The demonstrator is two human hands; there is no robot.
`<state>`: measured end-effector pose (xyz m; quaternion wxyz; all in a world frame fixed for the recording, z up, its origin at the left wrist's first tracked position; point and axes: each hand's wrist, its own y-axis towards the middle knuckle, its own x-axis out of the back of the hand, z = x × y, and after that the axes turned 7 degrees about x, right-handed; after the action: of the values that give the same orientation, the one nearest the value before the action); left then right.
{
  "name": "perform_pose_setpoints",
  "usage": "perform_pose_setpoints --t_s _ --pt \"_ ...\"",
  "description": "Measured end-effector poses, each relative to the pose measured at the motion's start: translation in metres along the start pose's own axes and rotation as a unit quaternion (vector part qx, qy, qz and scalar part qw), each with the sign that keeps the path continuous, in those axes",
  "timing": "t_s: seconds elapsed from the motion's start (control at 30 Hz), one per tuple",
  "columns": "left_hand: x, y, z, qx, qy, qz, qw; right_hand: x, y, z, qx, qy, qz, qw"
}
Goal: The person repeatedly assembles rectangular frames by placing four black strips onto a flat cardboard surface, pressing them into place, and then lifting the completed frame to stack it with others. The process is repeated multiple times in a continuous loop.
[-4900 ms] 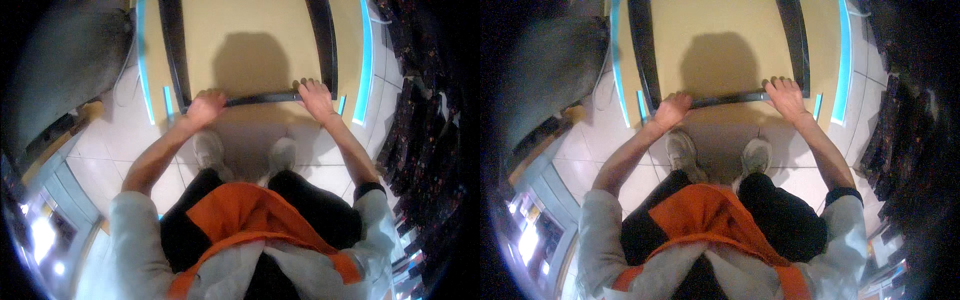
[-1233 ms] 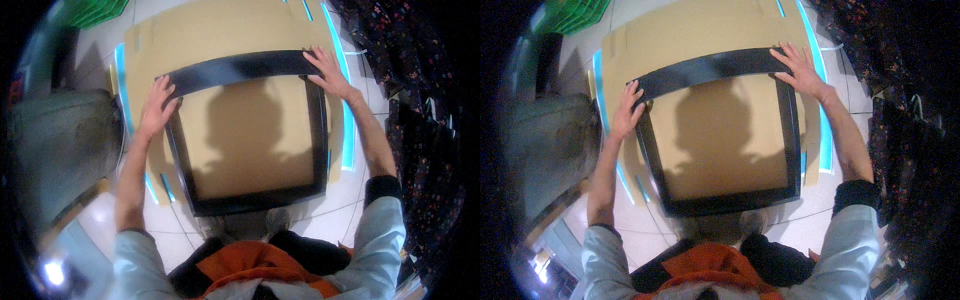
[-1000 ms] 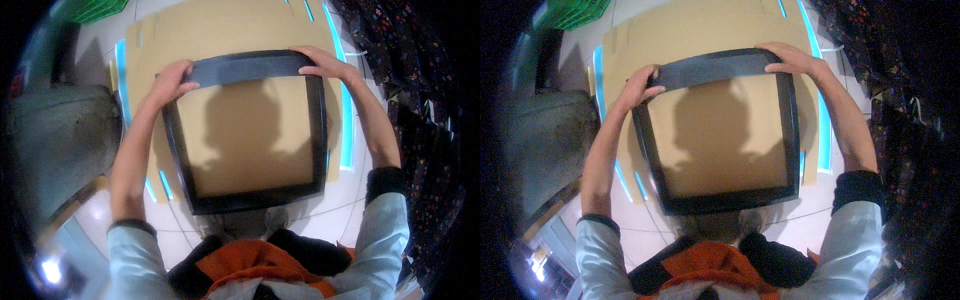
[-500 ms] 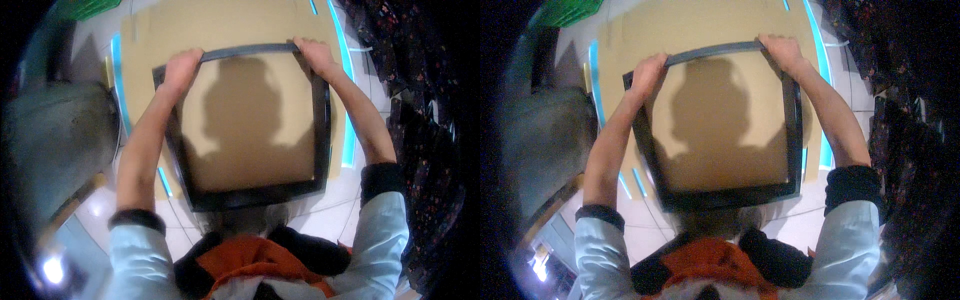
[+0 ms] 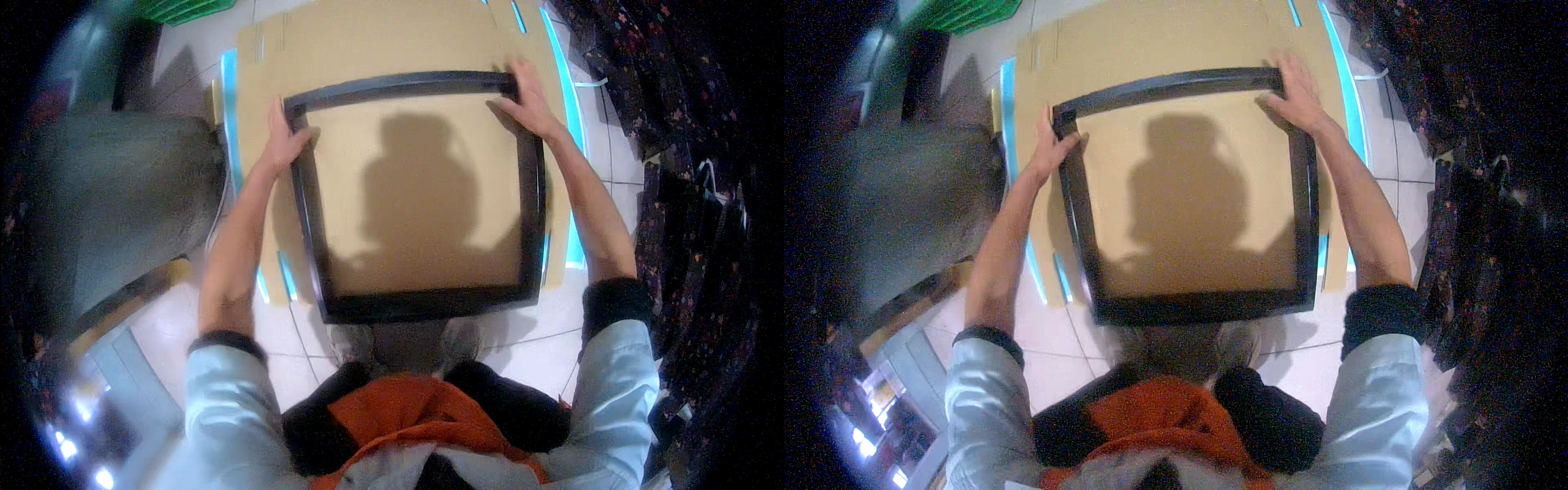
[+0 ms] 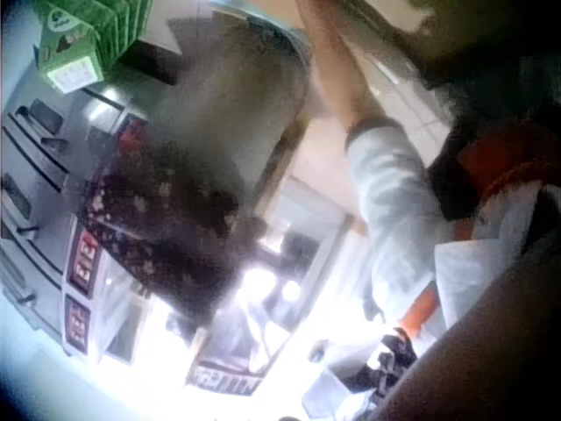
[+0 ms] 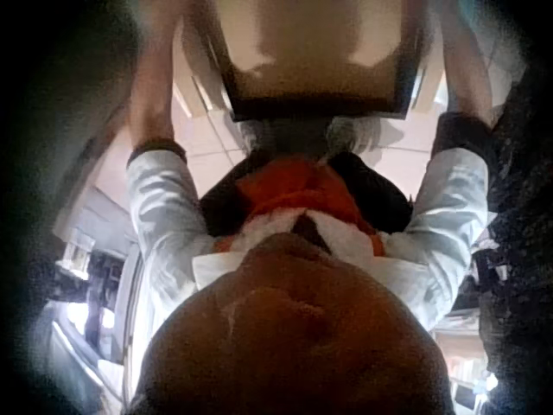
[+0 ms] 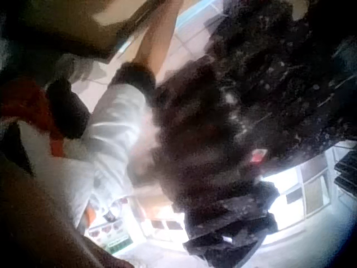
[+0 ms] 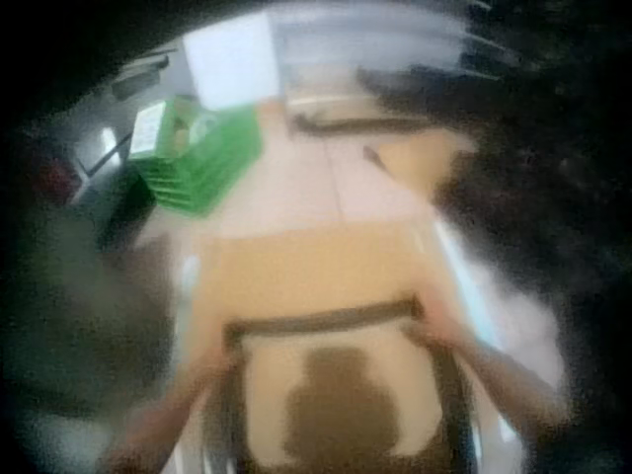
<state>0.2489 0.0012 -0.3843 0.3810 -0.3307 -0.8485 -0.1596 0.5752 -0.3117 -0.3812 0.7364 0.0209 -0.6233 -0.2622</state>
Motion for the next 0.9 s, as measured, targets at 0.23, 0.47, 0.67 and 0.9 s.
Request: perform_pose_setpoints --t_s 0.23,0.47,0.67,0.9 --pt "0.076 -0.253 0.001 0.372 -0.234 0.311 0.843 0.086 -0.252 0.105 -0.473 0.353 0.096 0.801" --pt "0.063 -0.314 -0.011 0.408 -0.304 0.246 0.825 0.113 -0.284 0.177 -0.532 0.48 0.093 0.691" --pt "0.057 -0.289 -0.012 0.356 -0.238 0.2 0.881 0.104 -0.293 0.155 -0.51 0.528 0.089 0.674" --pt "0.026 -0.298 -0.065 -0.149 0.167 0.168 0.96 0.079 -0.292 0.165 -0.509 0.397 0.06 0.761"
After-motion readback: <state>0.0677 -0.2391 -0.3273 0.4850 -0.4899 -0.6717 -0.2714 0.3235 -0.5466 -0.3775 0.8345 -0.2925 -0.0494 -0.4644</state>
